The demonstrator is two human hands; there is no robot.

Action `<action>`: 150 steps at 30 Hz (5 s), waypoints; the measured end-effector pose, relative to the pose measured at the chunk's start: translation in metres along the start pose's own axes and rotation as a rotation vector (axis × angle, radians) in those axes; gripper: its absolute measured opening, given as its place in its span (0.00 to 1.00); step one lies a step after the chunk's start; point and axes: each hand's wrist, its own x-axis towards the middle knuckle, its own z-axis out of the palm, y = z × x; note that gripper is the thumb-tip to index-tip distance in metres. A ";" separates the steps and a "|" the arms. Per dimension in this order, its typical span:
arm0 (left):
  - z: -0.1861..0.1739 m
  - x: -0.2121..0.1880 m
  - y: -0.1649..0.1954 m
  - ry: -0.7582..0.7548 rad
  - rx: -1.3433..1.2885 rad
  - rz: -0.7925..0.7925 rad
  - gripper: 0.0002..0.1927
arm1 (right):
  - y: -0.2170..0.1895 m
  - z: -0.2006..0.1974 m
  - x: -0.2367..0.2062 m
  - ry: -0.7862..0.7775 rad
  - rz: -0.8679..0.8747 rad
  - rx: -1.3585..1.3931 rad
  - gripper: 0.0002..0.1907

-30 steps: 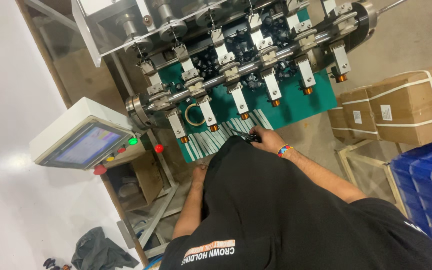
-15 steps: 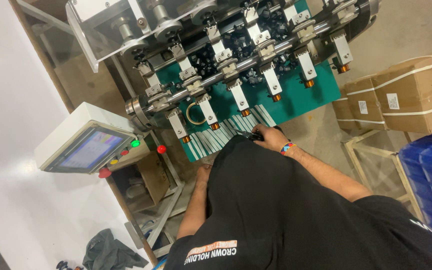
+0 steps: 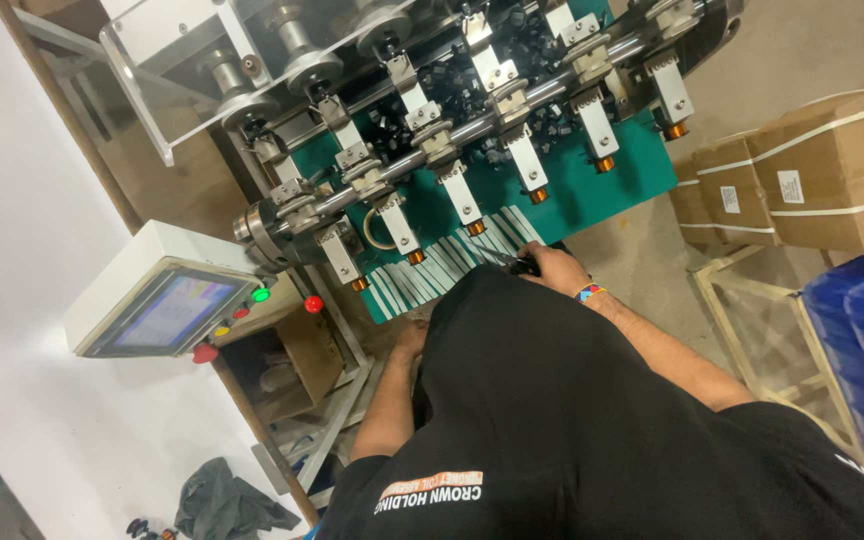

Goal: The person operates a small benchtop winding machine. They press buttons on the control panel, place small black spool components onto the machine's stations, trim thread with scissors, and remove finished parts onto the work surface.

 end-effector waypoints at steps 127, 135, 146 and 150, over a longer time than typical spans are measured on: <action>-0.131 -0.001 0.455 1.240 -0.056 0.567 0.07 | -0.132 -0.425 0.131 -0.398 -0.575 -0.516 0.27; -0.109 0.002 0.467 1.210 0.049 0.704 0.03 | -0.131 -0.439 0.084 -0.499 -0.521 -0.508 0.28; -0.143 -0.018 0.418 1.167 0.031 0.861 0.08 | -0.165 -0.421 0.080 -0.361 -0.565 -0.398 0.30; -0.171 -0.042 0.373 1.266 -0.103 0.553 0.10 | -0.185 -0.393 0.104 -0.255 -0.568 -0.387 0.32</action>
